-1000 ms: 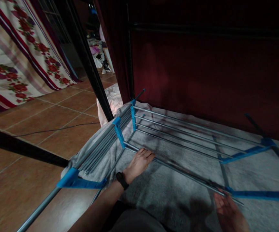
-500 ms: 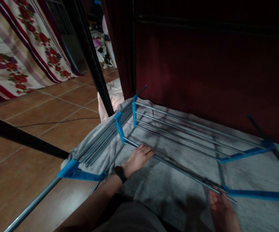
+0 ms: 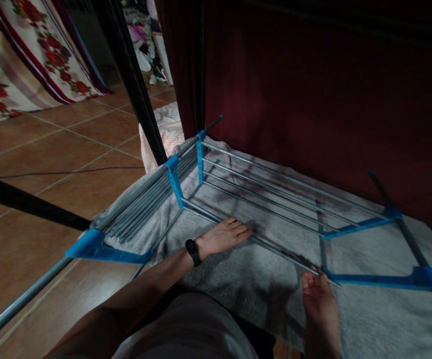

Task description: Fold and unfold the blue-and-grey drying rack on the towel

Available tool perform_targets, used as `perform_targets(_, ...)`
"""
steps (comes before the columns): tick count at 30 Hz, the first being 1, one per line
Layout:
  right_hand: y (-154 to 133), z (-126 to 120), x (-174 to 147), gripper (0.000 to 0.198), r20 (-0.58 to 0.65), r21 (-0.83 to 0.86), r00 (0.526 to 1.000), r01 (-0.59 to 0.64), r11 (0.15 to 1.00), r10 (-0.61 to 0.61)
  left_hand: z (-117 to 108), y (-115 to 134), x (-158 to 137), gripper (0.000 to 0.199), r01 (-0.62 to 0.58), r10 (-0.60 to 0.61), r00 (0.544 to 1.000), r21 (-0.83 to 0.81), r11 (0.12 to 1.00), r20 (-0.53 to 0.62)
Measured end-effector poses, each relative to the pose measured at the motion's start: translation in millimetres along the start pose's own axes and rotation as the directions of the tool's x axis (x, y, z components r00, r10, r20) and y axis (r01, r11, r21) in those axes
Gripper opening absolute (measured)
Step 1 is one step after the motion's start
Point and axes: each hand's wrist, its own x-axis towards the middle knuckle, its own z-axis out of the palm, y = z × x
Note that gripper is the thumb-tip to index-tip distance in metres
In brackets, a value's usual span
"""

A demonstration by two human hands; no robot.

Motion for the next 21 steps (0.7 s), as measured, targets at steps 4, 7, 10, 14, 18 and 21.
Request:
perform_targets(4, -3, 13, -2, 0.008, -0.067, 0.113, 0.997, -0.033, 0.993, 0.041, -3, 3, 9, 0.041, -0.031, 0.031, 0.999, 0.002, 1.000, -0.009)
perform_targets(7, -8, 29, -16, 0.013, -0.081, 0.179, 0.995, -0.045, 0.983, 0.060, -3, 11, 19, 0.041, -0.034, 0.031, 0.998, -0.049, 0.998, -0.062)
perform_targets(10, -13, 49, -28, 0.017, -0.125, 0.227, 0.989, -0.049, 0.973, 0.080, 4, 16, 33, 0.033, -0.005, -0.039, 0.982, -0.231, 0.973, -0.185)
perform_targets(14, -20, 67, -28, 0.027, -0.145, 0.293, 0.988, -0.008, 0.956, 0.053, 16, 17, 64, 0.029, 0.055, -0.241, 0.934, -0.561, 0.826, -0.264)
perform_targets(18, -24, 74, -29, 0.037, -0.138, 0.381, 0.989, 0.006, 0.925, 0.050, 12, 30, 101, 0.028, 0.037, -0.245, 0.945, -0.676, 0.736, -0.216)
perform_targets(21, -27, 79, -33, 0.041, -0.148, 0.386, 0.988, 0.021, 0.922, 0.039, 4, 49, 130, 0.027, 0.019, -0.181, 0.972, -0.721, 0.692, -0.148)
